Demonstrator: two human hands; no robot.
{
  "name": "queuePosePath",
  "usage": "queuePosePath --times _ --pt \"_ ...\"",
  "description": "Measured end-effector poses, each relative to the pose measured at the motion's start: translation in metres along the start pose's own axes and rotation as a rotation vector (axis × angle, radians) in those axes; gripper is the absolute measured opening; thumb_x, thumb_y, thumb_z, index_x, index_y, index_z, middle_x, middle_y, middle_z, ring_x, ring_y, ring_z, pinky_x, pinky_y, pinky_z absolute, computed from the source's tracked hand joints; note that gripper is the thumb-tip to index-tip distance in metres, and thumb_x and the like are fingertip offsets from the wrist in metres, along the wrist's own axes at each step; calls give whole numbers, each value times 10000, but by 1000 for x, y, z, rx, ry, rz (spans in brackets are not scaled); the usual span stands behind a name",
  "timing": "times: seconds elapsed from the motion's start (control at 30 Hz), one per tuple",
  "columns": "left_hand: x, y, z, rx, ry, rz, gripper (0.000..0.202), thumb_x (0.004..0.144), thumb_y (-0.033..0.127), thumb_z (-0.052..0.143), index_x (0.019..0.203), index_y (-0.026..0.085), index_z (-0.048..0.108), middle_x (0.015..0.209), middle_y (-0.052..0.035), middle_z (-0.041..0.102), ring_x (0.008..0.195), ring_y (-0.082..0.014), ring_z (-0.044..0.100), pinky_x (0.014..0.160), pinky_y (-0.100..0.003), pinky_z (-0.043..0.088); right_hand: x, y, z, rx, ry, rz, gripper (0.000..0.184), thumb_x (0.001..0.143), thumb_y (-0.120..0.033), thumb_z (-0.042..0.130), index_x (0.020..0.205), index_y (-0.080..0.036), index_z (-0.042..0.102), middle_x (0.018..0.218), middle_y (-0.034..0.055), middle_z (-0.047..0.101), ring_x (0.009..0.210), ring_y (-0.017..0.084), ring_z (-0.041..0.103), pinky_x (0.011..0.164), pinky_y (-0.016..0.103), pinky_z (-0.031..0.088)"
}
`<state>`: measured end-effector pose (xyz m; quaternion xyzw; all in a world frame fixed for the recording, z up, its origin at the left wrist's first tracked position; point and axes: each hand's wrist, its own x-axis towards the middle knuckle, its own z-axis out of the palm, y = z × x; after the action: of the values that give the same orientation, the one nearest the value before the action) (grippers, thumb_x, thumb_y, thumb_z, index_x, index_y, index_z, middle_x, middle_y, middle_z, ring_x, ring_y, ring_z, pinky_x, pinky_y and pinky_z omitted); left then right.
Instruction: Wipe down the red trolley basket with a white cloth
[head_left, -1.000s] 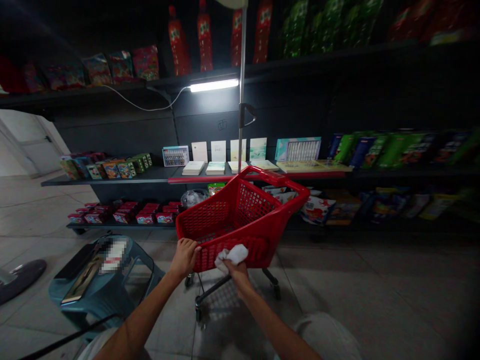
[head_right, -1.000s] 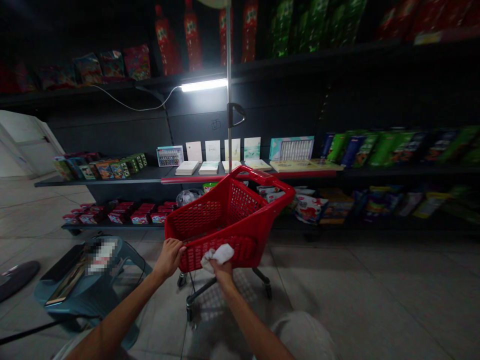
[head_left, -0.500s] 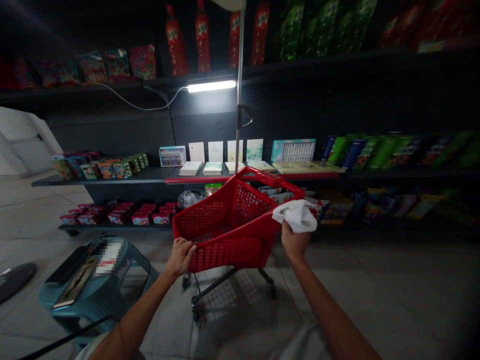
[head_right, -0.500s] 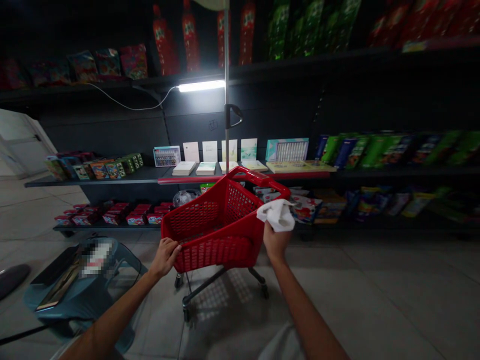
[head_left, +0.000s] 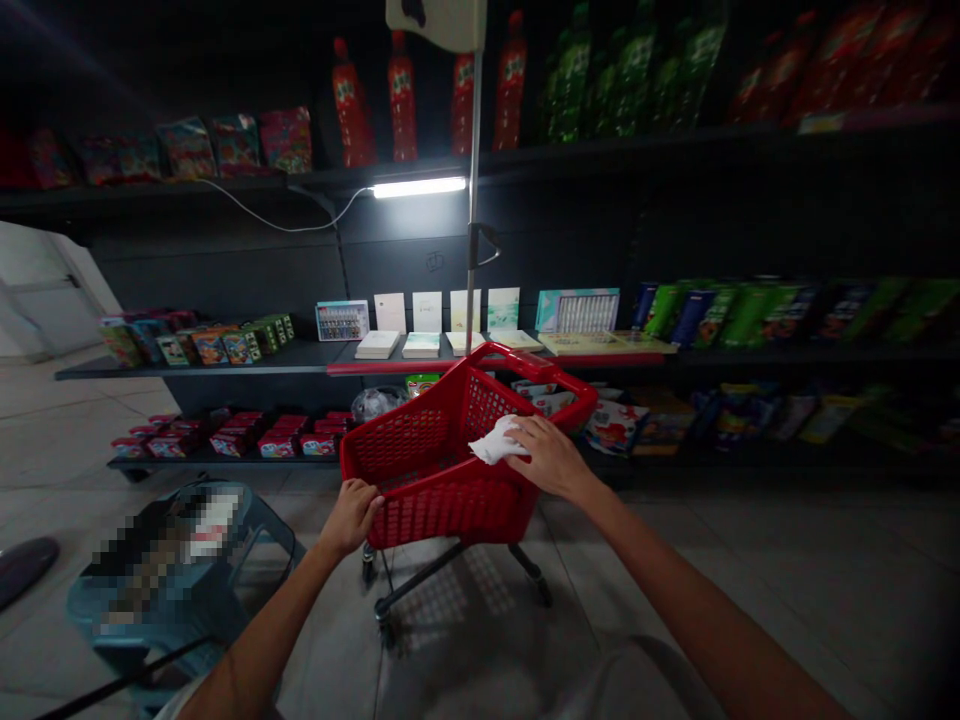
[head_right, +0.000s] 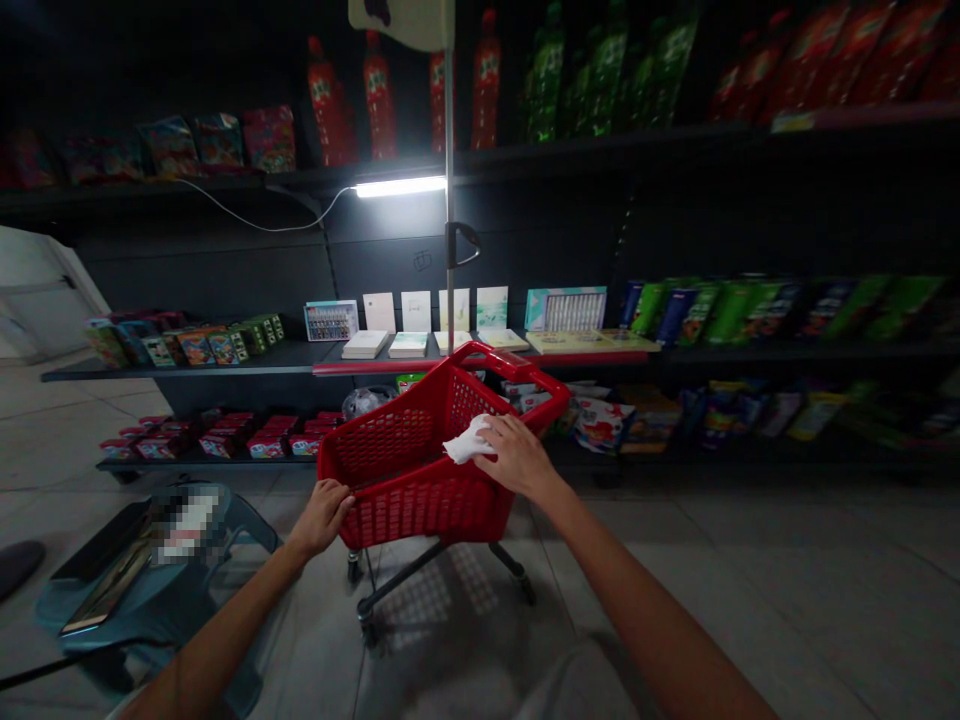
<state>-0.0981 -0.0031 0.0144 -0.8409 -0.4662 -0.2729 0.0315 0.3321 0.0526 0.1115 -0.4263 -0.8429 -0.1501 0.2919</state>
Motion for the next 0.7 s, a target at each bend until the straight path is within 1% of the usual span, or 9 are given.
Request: queuePosePath --times 0.07,0.13,0.23,0.37,0.53,0.63,0.7 --pt "0 -7 -2 22 -14 10 379 1085 356 319 795 224 525 799 -35 587 863 -222 528 922 -409 423 -2 7 -4 -11 24 -4 264 961 -318 579 1133 -220 753 1295 94 705 1208 269 611 1136 460 441" --pt "1 -12 -5 45 -25 12 374 1086 357 321 810 222 534 818 -40 599 882 -226 529 924 -406 423 -3 16 -7 -36 53 7 285 994 -296 530 1146 -205 754 1282 103 713 1188 265 627 1104 445 475" --pt "1 -17 -9 77 -32 7 371 1086 365 322 831 220 548 847 -48 606 911 -232 526 935 -407 426 -2 28 -12 -65 81 25 295 991 -275 529 1160 -190 755 1281 109 716 1170 265 643 1076 429 499" --pt "0 -20 -12 92 -13 6 366 1081 356 331 835 218 565 864 -50 605 938 -232 530 970 -417 432 0 41 -19 -117 91 58 307 981 -277 534 1152 -163 761 1261 130 723 1149 278 658 1044 423 515" --pt "0 -21 -13 96 4 13 338 1075 343 351 890 228 611 953 -54 656 1028 -229 551 1102 -467 389 1 58 -28 -156 116 95 333 980 -288 522 1173 -145 754 1235 136 729 1135 284 658 999 406 523" --pt "0 -25 -14 114 -8 -7 341 1076 352 348 933 234 633 985 -57 678 1073 -233 563 1140 -491 365 1 63 -30 -154 116 110 329 975 -290 526 1178 -161 751 1221 125 731 1117 280 660 978 400 523" --pt "-1 -29 -14 130 -8 -31 342 1075 353 345 964 238 647 987 -58 692 1097 -240 572 1148 -499 362 2 60 -31 -161 109 118 331 973 -285 528 1197 -167 741 1224 117 729 1113 277 661 966 393 524"
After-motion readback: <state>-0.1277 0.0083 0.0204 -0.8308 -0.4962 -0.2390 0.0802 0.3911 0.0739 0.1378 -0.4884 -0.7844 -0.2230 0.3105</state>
